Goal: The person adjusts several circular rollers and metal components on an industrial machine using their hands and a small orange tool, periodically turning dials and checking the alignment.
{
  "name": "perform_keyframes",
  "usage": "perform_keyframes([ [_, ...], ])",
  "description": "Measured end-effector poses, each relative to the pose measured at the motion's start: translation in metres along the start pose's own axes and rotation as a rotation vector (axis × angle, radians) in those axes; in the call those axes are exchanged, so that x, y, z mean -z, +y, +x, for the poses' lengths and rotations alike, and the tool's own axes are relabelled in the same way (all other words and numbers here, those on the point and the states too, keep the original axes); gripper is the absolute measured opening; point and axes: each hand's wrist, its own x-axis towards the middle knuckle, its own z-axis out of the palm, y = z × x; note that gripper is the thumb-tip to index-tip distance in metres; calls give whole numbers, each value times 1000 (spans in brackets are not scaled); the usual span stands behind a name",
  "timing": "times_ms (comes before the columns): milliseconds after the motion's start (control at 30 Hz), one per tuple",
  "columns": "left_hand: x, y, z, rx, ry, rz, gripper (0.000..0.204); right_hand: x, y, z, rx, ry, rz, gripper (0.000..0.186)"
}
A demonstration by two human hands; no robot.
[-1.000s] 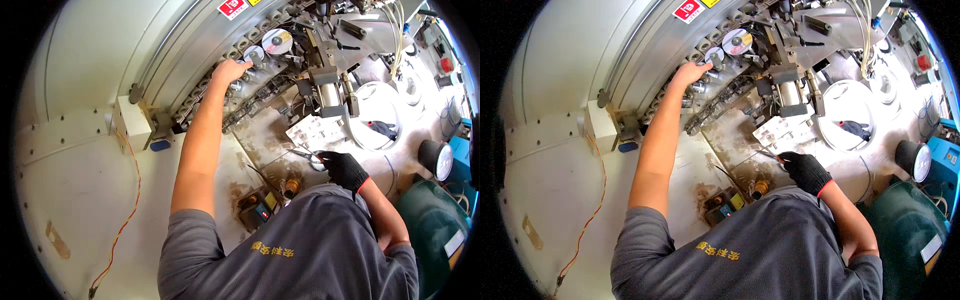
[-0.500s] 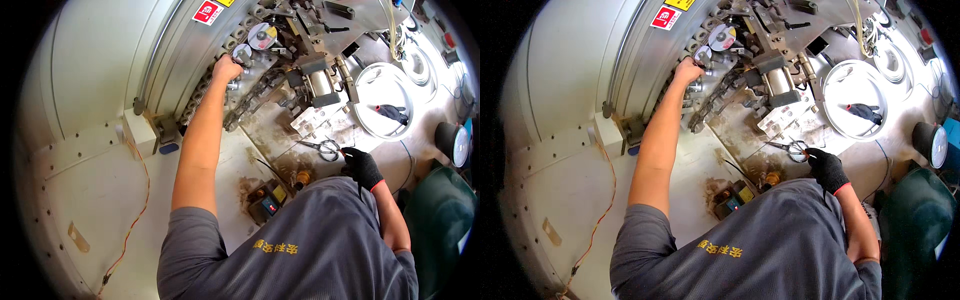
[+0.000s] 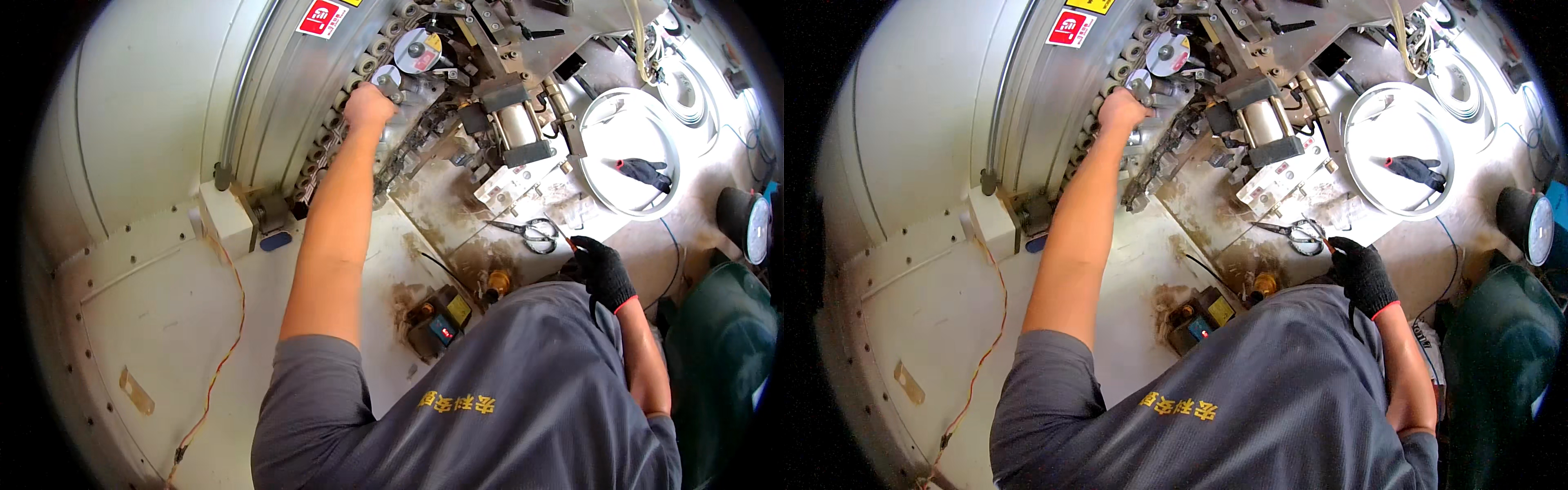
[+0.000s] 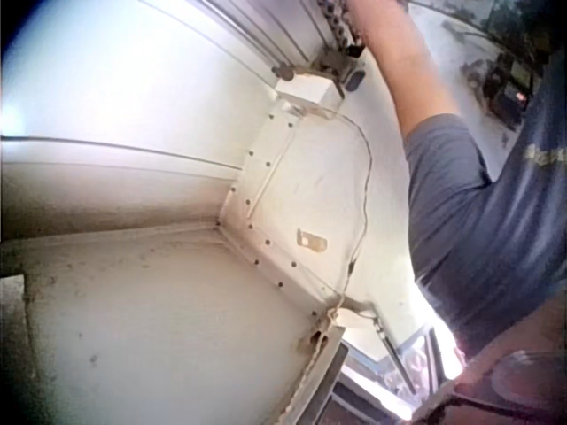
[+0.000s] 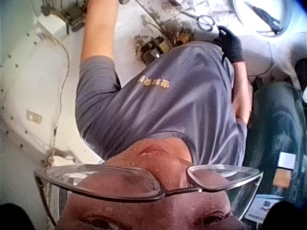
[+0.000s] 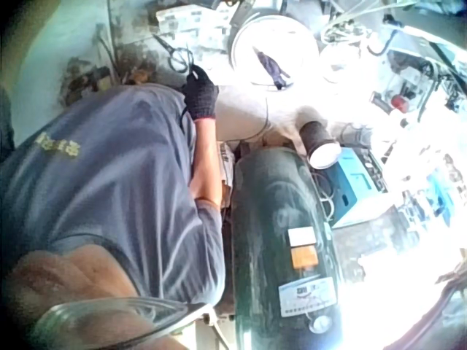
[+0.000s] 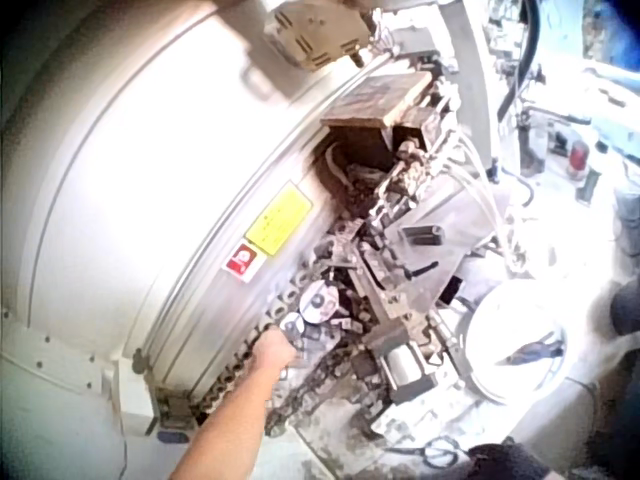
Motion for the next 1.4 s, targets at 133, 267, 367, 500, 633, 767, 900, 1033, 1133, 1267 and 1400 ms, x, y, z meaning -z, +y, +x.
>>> perform_keyframes([
  [133,14,2,-2,-26,8,12,56,-3,12,1,89,15,-27,29],
  [267,11,-9,8,-86,-71,-57,49,5,2,-6,15,15,-48,27],
  [367,-4,4,0,9,151,-17,62,8,2,-6,-40,19,36,27],
  [500,-4,-8,11,5,18,13,60,13,-10,-8,-140,-20,86,32],
  [633,15,-16,26,-196,-207,-94,56,3,10,-12,-22,-66,371,33],
  [767,8,-6,10,-168,-64,-24,57,11,-84,-12,317,-22,46,28],
  [900,3,-11,7,-22,11,59,59,7,-174,40,737,279,-423,29],
  [1033,6,-48,22,-264,-139,-277,60,-1,-257,114,789,185,-551,21],
  [1133,-8,-62,10,-335,-88,-667,50,-17,-288,177,866,295,-783,20],
  [1267,-34,-76,-5,-283,227,-783,41,-46,-367,192,789,59,-1168,20],
  [1400,-24,-62,-18,-249,280,-613,41,-80,-382,243,931,70,-1240,13],
])
